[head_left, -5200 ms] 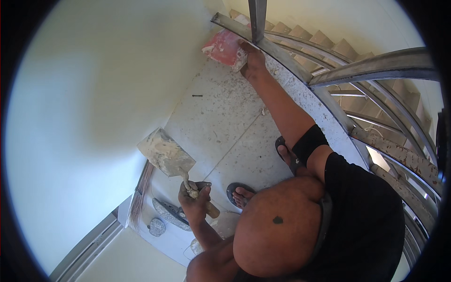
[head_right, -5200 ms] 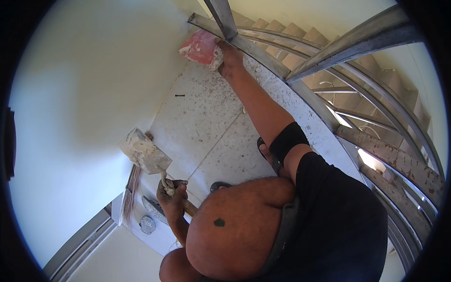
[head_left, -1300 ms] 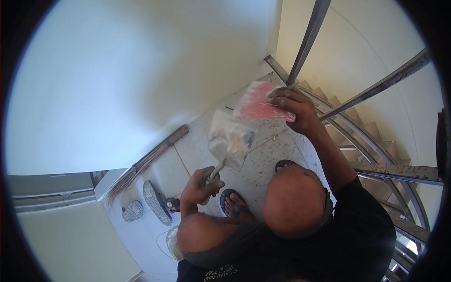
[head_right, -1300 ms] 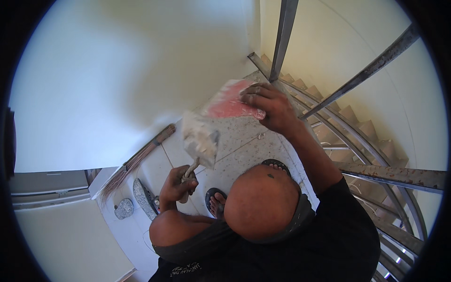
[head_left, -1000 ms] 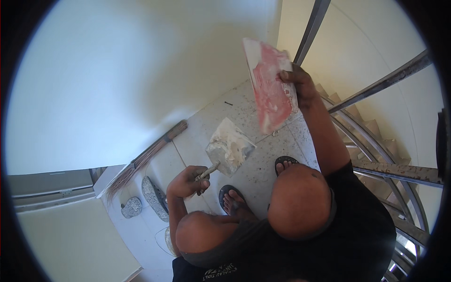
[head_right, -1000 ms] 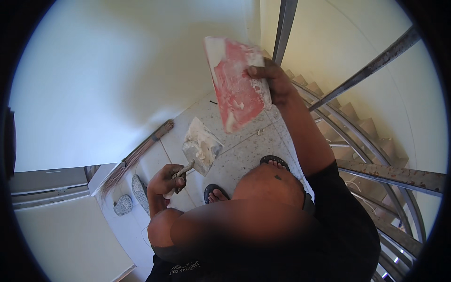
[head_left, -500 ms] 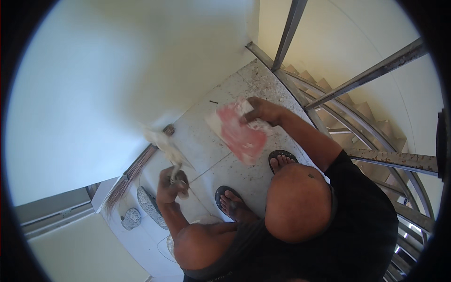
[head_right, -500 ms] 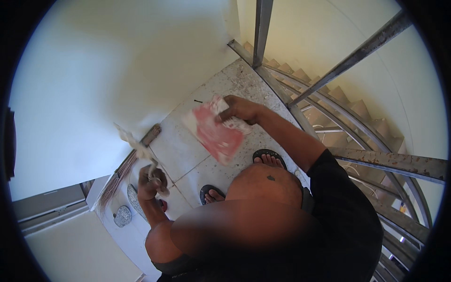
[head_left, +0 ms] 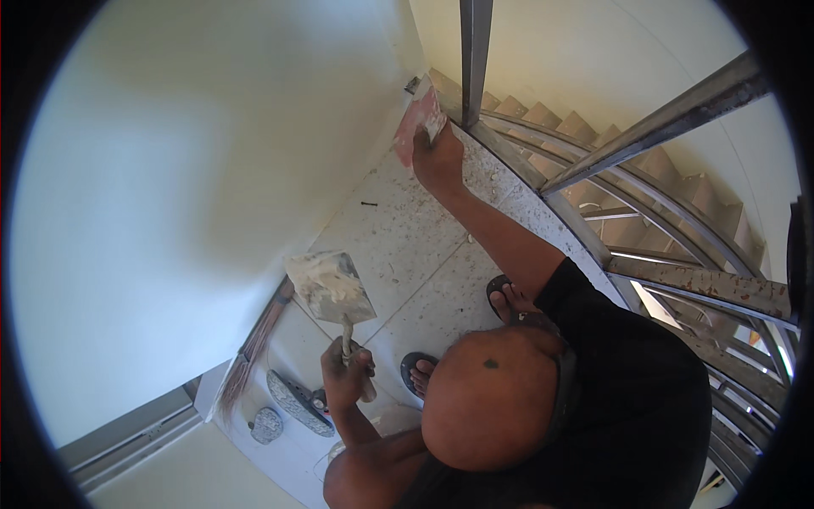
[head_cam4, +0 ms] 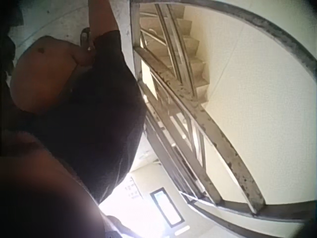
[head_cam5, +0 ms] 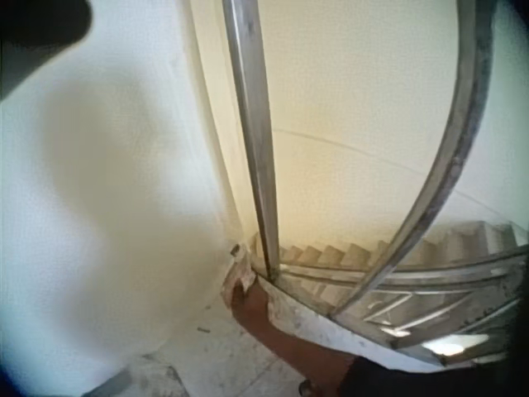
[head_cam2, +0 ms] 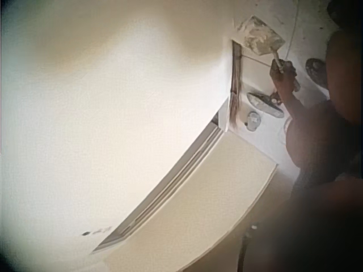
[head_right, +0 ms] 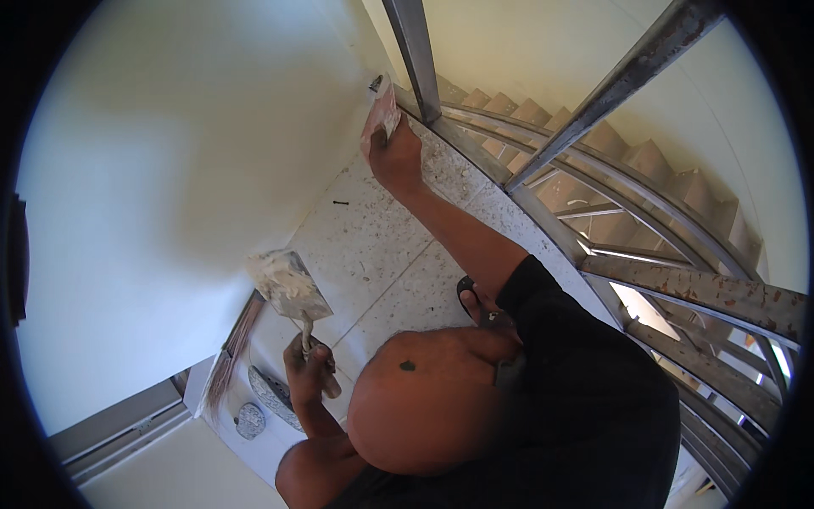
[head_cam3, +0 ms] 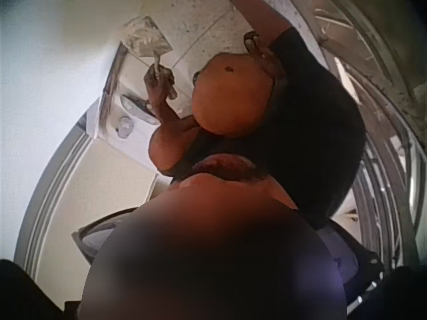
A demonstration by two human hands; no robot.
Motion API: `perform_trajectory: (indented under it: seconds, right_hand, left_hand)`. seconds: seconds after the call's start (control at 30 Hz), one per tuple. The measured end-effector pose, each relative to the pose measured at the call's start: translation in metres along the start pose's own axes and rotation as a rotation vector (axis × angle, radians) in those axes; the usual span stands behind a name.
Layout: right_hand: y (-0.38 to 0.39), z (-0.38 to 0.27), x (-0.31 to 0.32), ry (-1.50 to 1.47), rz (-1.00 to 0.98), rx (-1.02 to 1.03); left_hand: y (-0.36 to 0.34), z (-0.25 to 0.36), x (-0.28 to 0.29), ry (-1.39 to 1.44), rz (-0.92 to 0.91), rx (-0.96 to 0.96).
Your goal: Apply plaster or joint compound to a wall near a staircase using a trowel and a putty knife.
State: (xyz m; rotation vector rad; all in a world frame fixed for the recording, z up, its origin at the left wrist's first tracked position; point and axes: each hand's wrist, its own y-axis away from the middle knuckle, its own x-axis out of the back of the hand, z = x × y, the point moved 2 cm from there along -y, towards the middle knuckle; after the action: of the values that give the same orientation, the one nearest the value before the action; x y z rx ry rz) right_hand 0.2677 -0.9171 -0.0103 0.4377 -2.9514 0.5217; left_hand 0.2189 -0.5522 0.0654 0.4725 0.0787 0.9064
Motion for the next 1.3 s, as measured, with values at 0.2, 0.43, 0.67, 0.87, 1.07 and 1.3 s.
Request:
perform_trajectory:
  seconds: [0.2, 0.43, 0.67, 0.87, 1.07, 1.3]
  right_hand:
    - [-0.026, -0.010, -0.013, -0.077, 0.049, -0.226]
    - [-0.037, -0.038, -0.027, -0.052, -0.033, -0.202]
    - [0.040, -0.049, 0.028, -0.166, -0.386, 0.012]
    - [0.061, -0.060, 0.094, -0.313, -0.663, -0.152]
    - [0.052, -0.096, 0.134, -0.226, -0.858, -0.050]
    - [-0.007, -0.131, 0.194, -0.404, -0.673, -0.171]
  left_hand:
    - [0.010, -0.004, 0.000, 0.002, 0.033, 0.118]
    - [0.007, -0.005, -0.001, -0.014, 0.049, 0.106]
    - [-0.004, 0.000, -0.006, 0.075, 0.144, -0.010]
    - [-0.008, 0.005, -0.010, -0.035, 0.289, -0.116]
    - [-0.020, 0.019, -0.009, -0.013, 0.272, -0.149]
    - [-0.033, 0.041, -0.014, -0.222, 0.178, -0.183]
